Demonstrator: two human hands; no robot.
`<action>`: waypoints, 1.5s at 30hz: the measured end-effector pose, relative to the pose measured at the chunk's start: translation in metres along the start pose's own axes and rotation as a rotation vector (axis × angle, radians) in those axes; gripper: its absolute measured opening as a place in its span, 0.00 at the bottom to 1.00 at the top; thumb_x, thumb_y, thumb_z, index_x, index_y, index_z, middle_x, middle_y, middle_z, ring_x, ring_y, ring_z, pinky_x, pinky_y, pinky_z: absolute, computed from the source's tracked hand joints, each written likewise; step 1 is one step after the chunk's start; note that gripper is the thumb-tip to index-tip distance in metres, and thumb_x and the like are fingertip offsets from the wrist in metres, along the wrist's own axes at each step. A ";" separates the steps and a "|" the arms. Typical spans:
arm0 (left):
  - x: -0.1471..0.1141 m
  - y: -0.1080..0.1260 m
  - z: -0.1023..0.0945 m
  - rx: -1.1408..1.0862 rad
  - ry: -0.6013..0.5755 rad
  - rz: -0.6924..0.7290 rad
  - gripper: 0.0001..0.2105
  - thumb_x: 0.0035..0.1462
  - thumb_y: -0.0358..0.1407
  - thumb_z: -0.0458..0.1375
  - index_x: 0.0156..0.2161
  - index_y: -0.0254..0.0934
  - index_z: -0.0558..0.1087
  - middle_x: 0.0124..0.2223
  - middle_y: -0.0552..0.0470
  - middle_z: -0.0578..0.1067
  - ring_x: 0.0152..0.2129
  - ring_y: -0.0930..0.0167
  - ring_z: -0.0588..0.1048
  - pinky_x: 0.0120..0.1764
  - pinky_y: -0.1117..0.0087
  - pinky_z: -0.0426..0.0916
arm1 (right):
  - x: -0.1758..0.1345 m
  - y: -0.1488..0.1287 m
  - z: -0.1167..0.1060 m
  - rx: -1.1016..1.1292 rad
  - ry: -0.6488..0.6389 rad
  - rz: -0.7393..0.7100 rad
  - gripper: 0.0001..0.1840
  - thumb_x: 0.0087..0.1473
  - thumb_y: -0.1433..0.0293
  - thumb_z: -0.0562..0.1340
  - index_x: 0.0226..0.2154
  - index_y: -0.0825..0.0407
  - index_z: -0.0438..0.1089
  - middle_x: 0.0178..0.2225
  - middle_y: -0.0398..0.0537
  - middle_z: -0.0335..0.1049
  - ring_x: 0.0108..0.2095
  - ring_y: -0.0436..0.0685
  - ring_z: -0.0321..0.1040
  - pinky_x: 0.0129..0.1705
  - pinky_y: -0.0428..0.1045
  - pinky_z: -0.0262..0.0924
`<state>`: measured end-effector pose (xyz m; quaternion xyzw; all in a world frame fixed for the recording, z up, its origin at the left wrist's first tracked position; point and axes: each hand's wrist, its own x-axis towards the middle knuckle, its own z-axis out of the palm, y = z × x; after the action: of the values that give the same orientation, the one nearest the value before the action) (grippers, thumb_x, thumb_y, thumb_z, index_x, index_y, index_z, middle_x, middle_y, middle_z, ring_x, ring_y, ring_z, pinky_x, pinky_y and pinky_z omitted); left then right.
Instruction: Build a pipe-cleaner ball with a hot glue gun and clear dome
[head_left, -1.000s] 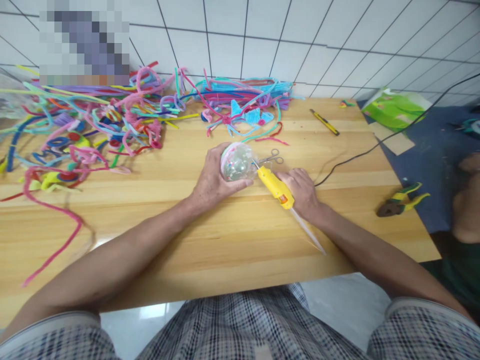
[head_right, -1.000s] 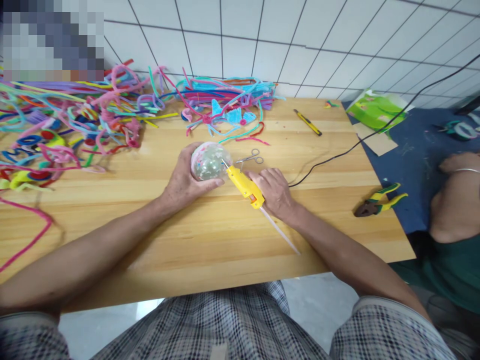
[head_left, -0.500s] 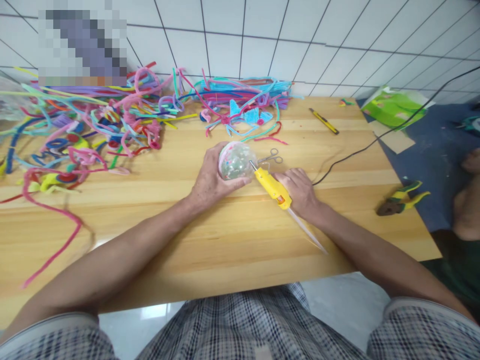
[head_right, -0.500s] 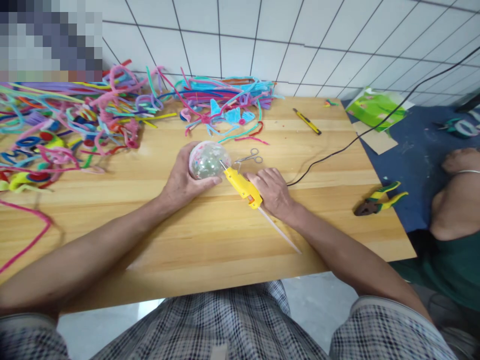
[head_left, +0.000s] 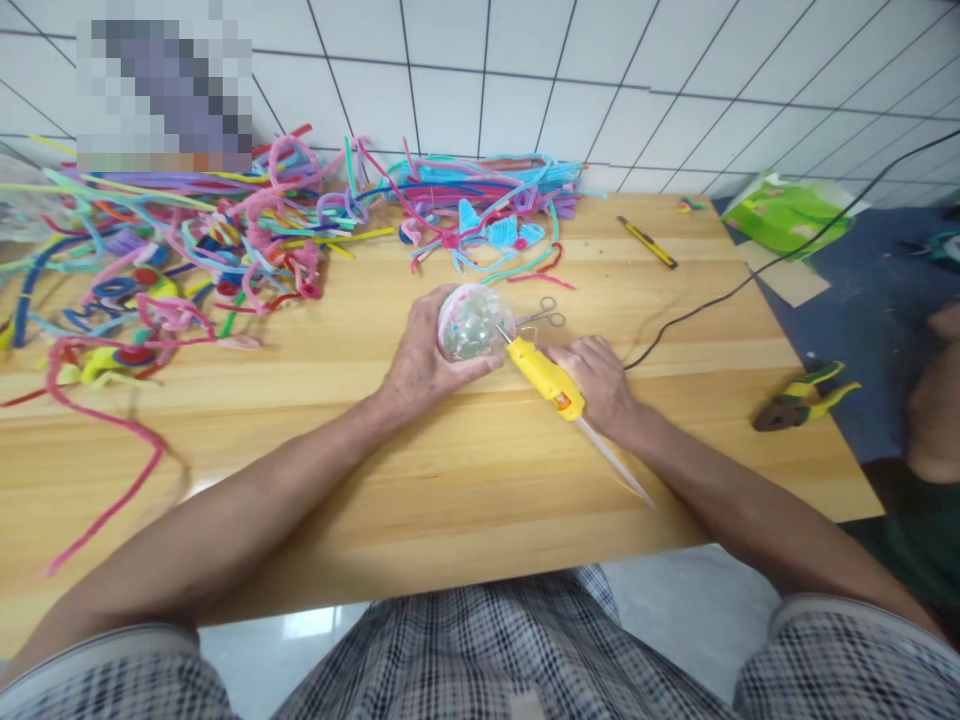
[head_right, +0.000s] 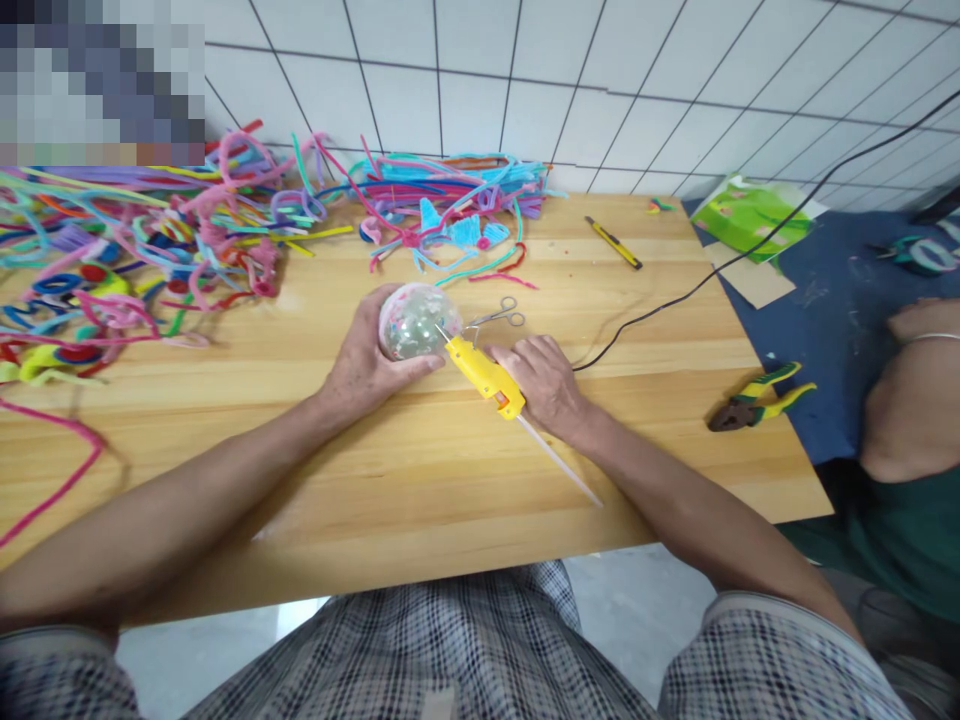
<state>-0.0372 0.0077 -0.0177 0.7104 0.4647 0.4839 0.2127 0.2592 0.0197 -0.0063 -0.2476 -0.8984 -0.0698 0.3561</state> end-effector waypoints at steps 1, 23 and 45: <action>0.000 0.000 0.000 0.005 -0.001 0.000 0.47 0.54 0.57 0.77 0.71 0.46 0.61 0.68 0.41 0.71 0.66 0.52 0.73 0.69 0.47 0.70 | 0.001 0.000 0.000 -0.001 -0.004 -0.001 0.25 0.79 0.57 0.49 0.59 0.55 0.73 0.35 0.50 0.75 0.34 0.61 0.66 0.39 0.57 0.56; 0.000 0.004 -0.002 -0.035 -0.001 -0.045 0.45 0.54 0.56 0.77 0.70 0.48 0.63 0.67 0.43 0.72 0.65 0.53 0.74 0.68 0.47 0.71 | 0.003 0.001 -0.001 0.002 0.022 0.003 0.24 0.80 0.57 0.50 0.56 0.55 0.73 0.33 0.49 0.75 0.34 0.61 0.67 0.38 0.57 0.58; 0.001 0.007 -0.003 -0.013 -0.007 -0.026 0.43 0.55 0.55 0.77 0.70 0.47 0.63 0.67 0.43 0.73 0.63 0.54 0.75 0.67 0.48 0.72 | 0.000 0.001 0.001 -0.006 0.010 0.030 0.22 0.80 0.59 0.49 0.54 0.55 0.74 0.31 0.48 0.74 0.33 0.60 0.68 0.37 0.56 0.58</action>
<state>-0.0367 0.0053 -0.0105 0.7047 0.4697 0.4816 0.2254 0.2596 0.0209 -0.0071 -0.2615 -0.8926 -0.0683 0.3609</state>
